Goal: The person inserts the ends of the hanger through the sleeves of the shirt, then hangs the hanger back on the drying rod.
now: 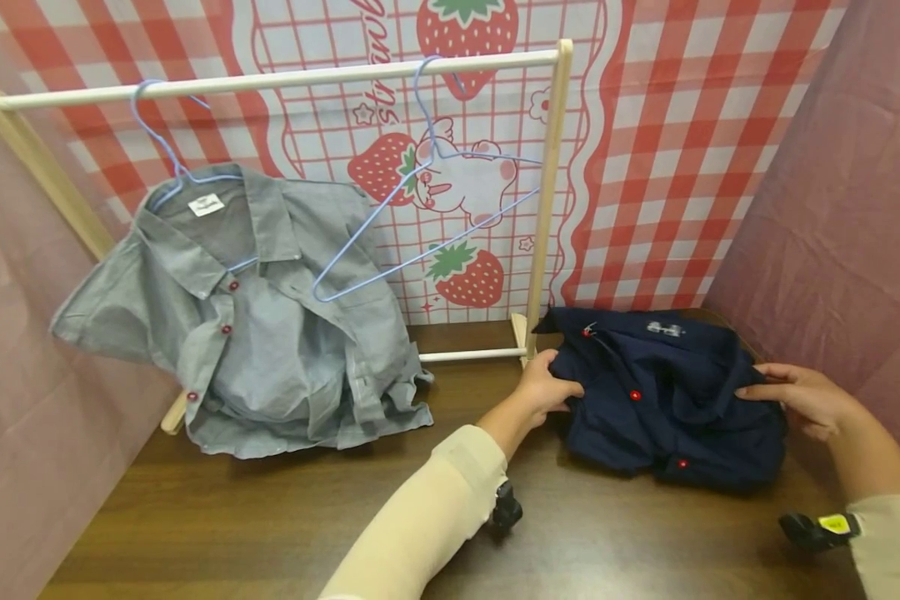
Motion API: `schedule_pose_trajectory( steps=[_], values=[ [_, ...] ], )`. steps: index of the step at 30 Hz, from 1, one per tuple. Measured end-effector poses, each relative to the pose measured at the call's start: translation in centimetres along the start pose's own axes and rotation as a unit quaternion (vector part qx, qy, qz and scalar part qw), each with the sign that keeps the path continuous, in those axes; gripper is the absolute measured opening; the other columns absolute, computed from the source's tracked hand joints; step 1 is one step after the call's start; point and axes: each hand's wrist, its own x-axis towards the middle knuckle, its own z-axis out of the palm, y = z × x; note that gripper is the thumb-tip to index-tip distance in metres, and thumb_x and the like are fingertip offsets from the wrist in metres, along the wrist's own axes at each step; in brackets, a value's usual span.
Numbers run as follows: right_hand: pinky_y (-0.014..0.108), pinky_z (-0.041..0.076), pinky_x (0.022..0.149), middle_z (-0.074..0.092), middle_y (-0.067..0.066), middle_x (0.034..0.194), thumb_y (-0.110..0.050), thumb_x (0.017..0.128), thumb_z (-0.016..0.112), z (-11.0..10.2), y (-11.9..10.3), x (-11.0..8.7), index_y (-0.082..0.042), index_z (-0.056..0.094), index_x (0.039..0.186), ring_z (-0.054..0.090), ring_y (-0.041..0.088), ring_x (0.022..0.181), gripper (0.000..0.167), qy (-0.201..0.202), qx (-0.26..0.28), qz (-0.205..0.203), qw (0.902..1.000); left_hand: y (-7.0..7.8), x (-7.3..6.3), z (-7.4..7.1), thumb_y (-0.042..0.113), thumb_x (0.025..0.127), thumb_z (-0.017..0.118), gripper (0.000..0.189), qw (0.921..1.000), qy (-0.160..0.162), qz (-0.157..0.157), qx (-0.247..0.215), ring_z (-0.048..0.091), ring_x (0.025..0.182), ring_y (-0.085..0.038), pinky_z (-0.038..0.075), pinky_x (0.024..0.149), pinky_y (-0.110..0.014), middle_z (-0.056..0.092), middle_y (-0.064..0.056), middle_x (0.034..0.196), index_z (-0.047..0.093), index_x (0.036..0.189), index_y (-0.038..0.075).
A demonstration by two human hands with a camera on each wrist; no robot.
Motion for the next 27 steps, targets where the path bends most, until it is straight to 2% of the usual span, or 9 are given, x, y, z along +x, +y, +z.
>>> schedule_pose_trajectory(
  steps=[5,13,20,25,27],
  values=[
    [0.031,0.057,0.062,0.071,-0.001,0.085,0.016,0.089,0.051,0.9,0.0,-0.2,-0.016,0.074,0.09,0.068,0.015,0.073,0.039,0.003,0.021,-0.023,0.9995,0.5,-0.1,-0.9,-0.022,0.068,0.068,0.043,0.9998,-0.013,0.017,0.005,0.06,0.061,-0.017,0.053,0.047,-0.03,0.06,-0.003,0.082,0.059,0.102,0.002],
    [0.028,0.055,0.058,0.07,-0.003,0.081,0.015,0.088,0.055,2.2,-0.4,-0.4,-0.018,0.075,0.088,0.065,0.014,0.068,0.038,0.05,0.006,-0.043,0.9978,1.2,-0.6,-2.1,-0.023,0.068,0.066,0.043,0.9984,-0.03,0.048,0.009,0.058,0.055,-0.014,0.049,0.045,-0.025,0.062,-0.002,0.079,0.059,0.103,0.0],
    [0.024,0.052,0.054,0.069,-0.005,0.077,0.013,0.087,0.058,3.6,-0.9,-0.6,-0.02,0.074,0.085,0.063,0.01,0.065,0.037,0.079,-0.004,-0.081,0.9936,1.8,-1.3,-3.1,-0.022,0.069,0.062,0.045,0.998,-0.032,0.055,0.002,0.049,0.045,-0.015,0.038,0.04,-0.029,0.061,-0.002,0.077,0.059,0.107,0.001],
    [0.024,0.052,0.054,0.07,-0.004,0.077,0.014,0.088,0.057,4.6,-1.4,-0.7,-0.019,0.075,0.087,0.064,0.01,0.065,0.037,0.073,0.015,-0.09,0.9931,2.2,-1.8,-3.9,-0.023,0.068,0.061,0.043,0.9948,-0.037,0.093,0.013,0.055,0.051,-0.013,0.042,0.04,-0.027,0.063,-0.004,0.08,0.059,0.107,-0.003],
    [0.024,0.053,0.054,0.07,-0.004,0.078,0.014,0.088,0.056,5.0,-1.5,-0.8,-0.019,0.075,0.088,0.064,0.01,0.065,0.038,0.069,0.018,-0.093,0.9931,2.2,-2.0,-4.2,-0.023,0.066,0.062,0.042,0.9926,-0.034,0.115,0.021,0.058,0.057,-0.012,0.046,0.044,-0.025,0.063,-0.004,0.081,0.059,0.104,-0.005]
  ],
)
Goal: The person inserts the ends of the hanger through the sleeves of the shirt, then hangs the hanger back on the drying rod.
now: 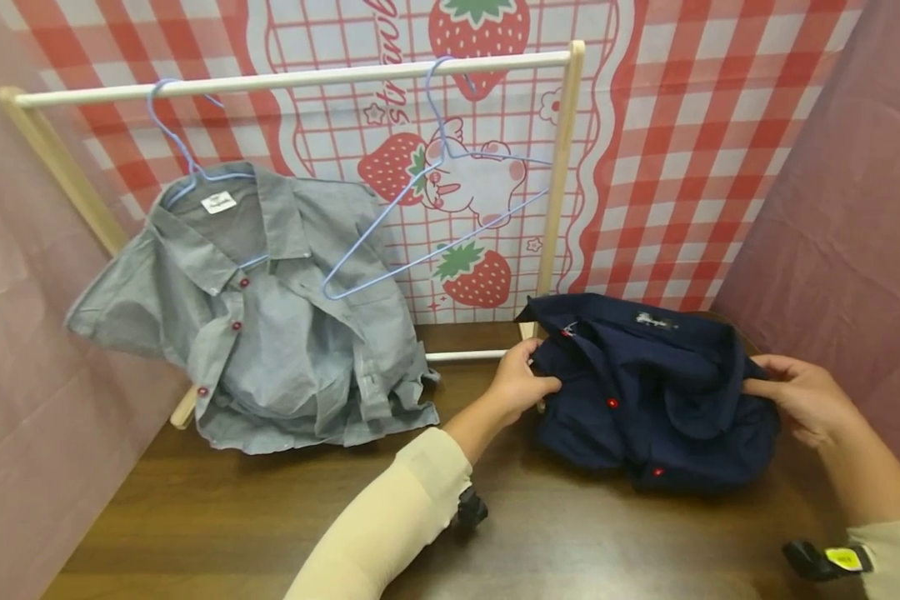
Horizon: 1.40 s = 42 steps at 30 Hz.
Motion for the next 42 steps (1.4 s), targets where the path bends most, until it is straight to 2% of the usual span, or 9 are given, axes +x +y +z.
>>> schedule_pose_trajectory(
  steps=[2,5,7,11,17,24,31,39,42],
  values=[
    [0.024,0.053,0.055,0.07,-0.004,0.078,0.014,0.089,0.056,0.4,-0.1,-0.1,-0.018,0.075,0.088,0.064,0.01,0.065,0.037,-0.002,0.005,-0.002,1.0,0.1,-0.2,-0.2,-0.023,0.066,0.062,0.041,0.9998,0.003,0.017,0.007,0.059,0.061,-0.012,0.049,0.05,-0.025,0.064,-0.006,0.082,0.06,0.104,-0.007],
    [0.024,0.053,0.055,0.07,-0.004,0.08,0.014,0.089,0.056,0.9,-0.3,-0.3,-0.018,0.076,0.089,0.064,0.01,0.066,0.037,-0.006,0.007,-0.008,0.9999,0.1,-0.6,-0.6,-0.022,0.065,0.064,0.041,0.9984,0.007,0.047,0.032,0.061,0.073,-0.011,0.053,0.067,-0.023,0.066,-0.008,0.088,0.06,0.103,-0.009],
    [0.024,0.053,0.055,0.07,-0.003,0.08,0.015,0.089,0.055,1.4,-0.3,-0.4,-0.017,0.076,0.089,0.064,0.01,0.066,0.037,-0.01,0.012,-0.014,0.9998,0.1,-0.9,-0.9,-0.022,0.065,0.065,0.041,0.997,0.007,0.059,0.05,0.061,0.076,-0.011,0.052,0.071,-0.024,0.067,-0.01,0.091,0.061,0.104,-0.009],
    [0.024,0.052,0.055,0.071,-0.002,0.08,0.018,0.089,0.052,2.3,-0.4,-0.5,-0.015,0.075,0.09,0.064,0.011,0.066,0.04,-0.028,0.029,-0.028,0.9988,0.3,-1.5,-1.6,-0.019,0.066,0.068,0.041,0.9935,0.008,0.071,0.089,0.06,0.078,-0.009,0.051,0.073,-0.022,0.068,-0.011,0.094,0.061,0.105,-0.007],
    [0.023,0.052,0.055,0.07,-0.001,0.08,0.021,0.087,0.05,3.7,-0.4,-0.5,-0.013,0.075,0.091,0.064,0.011,0.066,0.043,-0.043,0.042,-0.04,0.9974,0.8,-2.7,-2.9,-0.02,0.068,0.067,0.042,0.9932,-0.001,0.073,0.09,0.059,0.079,-0.011,0.051,0.071,-0.022,0.068,-0.017,0.098,0.059,0.109,-0.009],
    [0.023,0.052,0.053,0.07,-0.001,0.08,0.021,0.086,0.051,5.4,-0.7,-0.9,-0.013,0.075,0.092,0.064,0.01,0.065,0.042,-0.057,0.033,-0.054,0.9963,1.2,-3.9,-4.2,-0.017,0.068,0.067,0.042,0.988,0.004,0.085,0.128,0.059,0.075,-0.01,0.05,0.068,-0.021,0.068,-0.013,0.093,0.059,0.109,-0.008],
    [0.025,0.054,0.054,0.07,-0.001,0.081,0.02,0.085,0.053,7.0,-0.9,-1.3,-0.014,0.075,0.094,0.065,0.01,0.066,0.041,-0.076,0.012,-0.06,0.9952,1.1,-5.3,-5.4,-0.014,0.068,0.067,0.045,0.9875,0.005,0.088,0.131,0.06,0.079,-0.009,0.052,0.071,-0.023,0.068,-0.015,0.099,0.059,0.112,-0.008],
    [0.025,0.054,0.054,0.07,-0.002,0.081,0.021,0.083,0.056,8.9,-1.0,-1.4,-0.013,0.075,0.092,0.065,0.009,0.067,0.039,-0.074,-0.003,-0.066,0.9951,1.7,-7.1,-6.9,-0.014,0.07,0.064,0.049,0.9902,-0.003,0.085,0.11,0.063,0.083,-0.013,0.054,0.072,-0.026,0.067,-0.019,0.105,0.056,0.118,-0.01],
    [0.025,0.054,0.054,0.07,-0.002,0.081,0.02,0.083,0.058,9.6,-1.1,-1.5,-0.012,0.075,0.092,0.065,0.009,0.066,0.038,-0.076,-0.007,-0.07,0.9946,2.0,-7.6,-7.4,-0.013,0.072,0.063,0.05,0.9896,-0.001,0.084,0.117,0.064,0.085,-0.014,0.054,0.073,-0.026,0.067,-0.019,0.107,0.056,0.121,-0.009]
  ],
)
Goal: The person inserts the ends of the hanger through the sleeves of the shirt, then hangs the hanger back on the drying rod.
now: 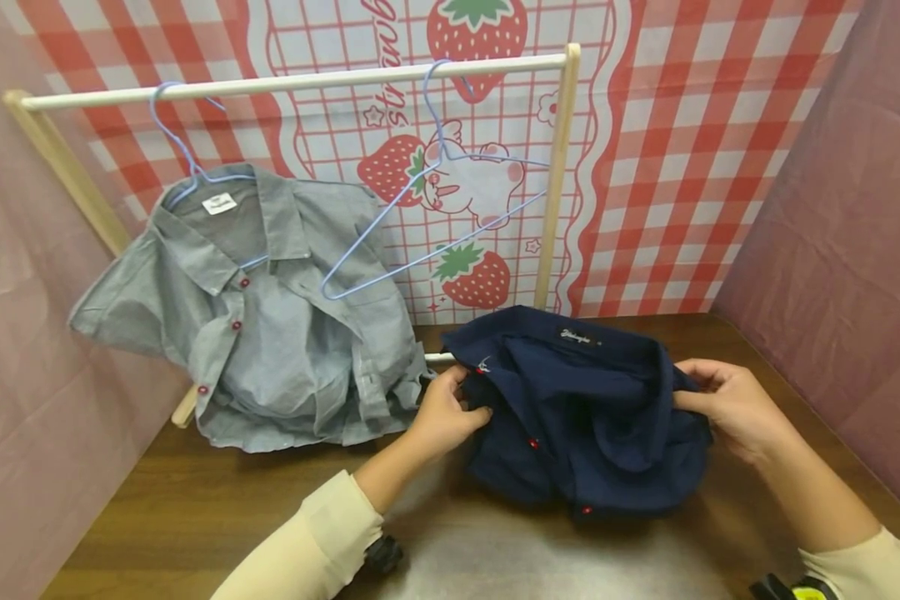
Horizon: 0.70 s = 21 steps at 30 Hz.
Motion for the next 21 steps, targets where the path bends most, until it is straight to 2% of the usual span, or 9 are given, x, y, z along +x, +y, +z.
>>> schedule_pose_trajectory(
  steps=[6,9,13,16,21],
  values=[
    [0.026,0.054,0.055,0.07,-0.001,0.081,0.017,0.083,0.061,1.5,-0.1,0.4,-0.013,0.075,0.091,0.064,0.01,0.066,0.034,-0.007,-0.013,0.002,0.9999,0.2,-1.0,-1.4,-0.011,0.072,0.064,0.051,0.9996,0.007,0.007,0.027,0.061,0.093,-0.012,0.052,0.079,-0.026,0.066,-0.015,0.113,0.058,0.122,-0.006],
    [0.026,0.054,0.055,0.07,-0.002,0.081,0.017,0.082,0.062,2.1,0.0,0.7,-0.013,0.075,0.091,0.064,0.01,0.067,0.034,-0.012,-0.01,0.0,0.9999,0.1,-1.6,-2.1,-0.009,0.071,0.066,0.044,0.998,0.019,0.01,0.06,0.06,0.082,-0.01,0.051,0.072,-0.023,0.068,-0.012,0.102,0.061,0.115,-0.006],
    [0.026,0.055,0.057,0.07,-0.001,0.083,0.018,0.083,0.061,3.0,0.1,1.0,-0.012,0.075,0.092,0.065,0.01,0.069,0.034,-0.022,0.002,-0.005,0.9997,0.4,-2.4,-3.1,-0.009,0.069,0.068,0.036,0.9948,0.038,0.009,0.094,0.06,0.075,-0.012,0.051,0.069,-0.027,0.068,-0.01,0.091,0.063,0.105,-0.006],
    [0.026,0.055,0.057,0.07,-0.001,0.082,0.016,0.083,0.062,3.9,0.2,1.2,-0.012,0.075,0.091,0.065,0.011,0.069,0.032,-0.02,0.002,0.001,0.9998,0.5,-2.8,-3.8,-0.01,0.069,0.066,0.034,0.9946,0.041,0.01,0.095,0.063,0.079,-0.013,0.053,0.073,-0.029,0.069,-0.012,0.091,0.063,0.103,-0.007],
    [0.026,0.056,0.059,0.07,-0.001,0.082,0.015,0.082,0.064,5.2,0.4,1.4,-0.014,0.075,0.09,0.065,0.011,0.07,0.032,-0.015,0.002,0.008,0.9999,0.5,-3.6,-5.0,-0.008,0.069,0.066,0.027,0.9927,0.05,0.019,0.108,0.061,0.068,-0.011,0.052,0.063,-0.026,0.068,-0.01,0.078,0.062,0.095,-0.006]
  ],
)
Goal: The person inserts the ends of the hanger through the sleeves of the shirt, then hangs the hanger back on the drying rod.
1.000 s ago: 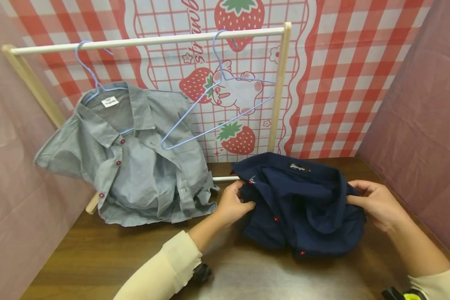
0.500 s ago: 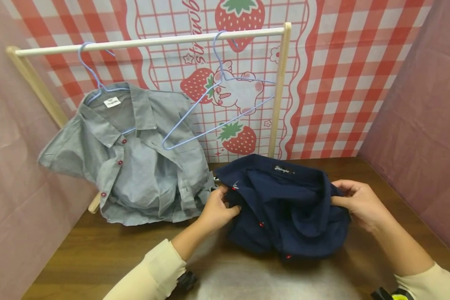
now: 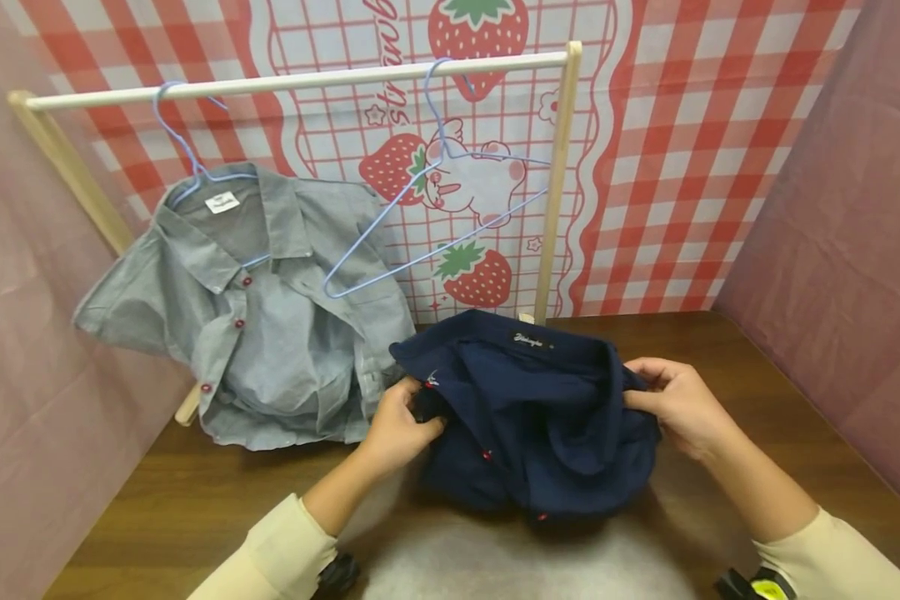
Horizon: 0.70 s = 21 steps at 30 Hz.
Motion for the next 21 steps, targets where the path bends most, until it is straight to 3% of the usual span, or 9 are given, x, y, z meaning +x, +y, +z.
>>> schedule_pose_trajectory(
  steps=[3,6,11,13,18,21],
  values=[
    [0.026,0.056,0.06,0.069,-0.001,0.083,0.014,0.082,0.065,0.6,0.2,0.3,-0.014,0.075,0.09,0.064,0.011,0.071,0.031,-0.002,-0.003,0.001,1.0,0.1,-0.5,-0.8,-0.006,0.068,0.068,0.024,0.9997,0.013,-0.001,0.02,0.059,0.064,-0.01,0.05,0.059,-0.025,0.066,-0.007,0.072,0.061,0.091,-0.005],
    [0.026,0.055,0.061,0.069,-0.001,0.083,0.012,0.082,0.067,1.1,0.5,0.9,-0.014,0.075,0.089,0.063,0.012,0.072,0.029,-0.003,-0.009,0.004,0.9999,0.4,-1.0,-1.6,-0.006,0.068,0.069,0.028,0.9993,0.024,0.0,0.03,0.06,0.067,-0.011,0.051,0.062,-0.026,0.067,-0.006,0.076,0.063,0.095,-0.004],
    [0.026,0.055,0.06,0.069,-0.001,0.082,0.012,0.081,0.068,1.3,1.1,1.8,-0.015,0.075,0.088,0.063,0.011,0.072,0.028,0.006,-0.016,0.011,0.9998,0.5,-1.4,-2.5,-0.008,0.068,0.069,0.038,0.9978,0.024,0.036,0.051,0.063,0.076,-0.012,0.053,0.073,-0.029,0.07,-0.008,0.088,0.065,0.105,-0.004],
    [0.026,0.055,0.06,0.069,-0.001,0.082,0.011,0.081,0.068,1.2,1.3,2.2,-0.015,0.075,0.087,0.063,0.011,0.071,0.028,0.011,-0.018,0.013,0.9997,0.4,-1.5,-2.7,-0.008,0.067,0.069,0.04,0.9967,0.025,0.048,0.061,0.061,0.074,-0.012,0.052,0.071,-0.029,0.069,-0.008,0.087,0.066,0.106,-0.003],
    [0.025,0.055,0.058,0.068,-0.002,0.081,0.01,0.081,0.07,0.6,2.1,3.0,-0.016,0.074,0.086,0.063,0.011,0.069,0.027,0.022,-0.036,0.017,0.999,-0.5,-1.5,-2.8,-0.008,0.066,0.069,0.04,0.994,0.031,0.056,0.088,0.06,0.078,-0.014,0.051,0.073,-0.03,0.069,-0.006,0.09,0.066,0.105,0.0],
    [0.025,0.054,0.059,0.067,-0.004,0.081,0.009,0.08,0.071,0.1,2.6,3.2,-0.016,0.073,0.085,0.062,0.01,0.071,0.026,0.031,-0.063,0.024,0.9972,-1.4,-1.4,-2.7,-0.008,0.066,0.068,0.041,0.9912,0.026,0.058,0.116,0.063,0.091,-0.017,0.05,0.084,-0.034,0.071,-0.006,0.097,0.066,0.106,0.001]
  ],
)
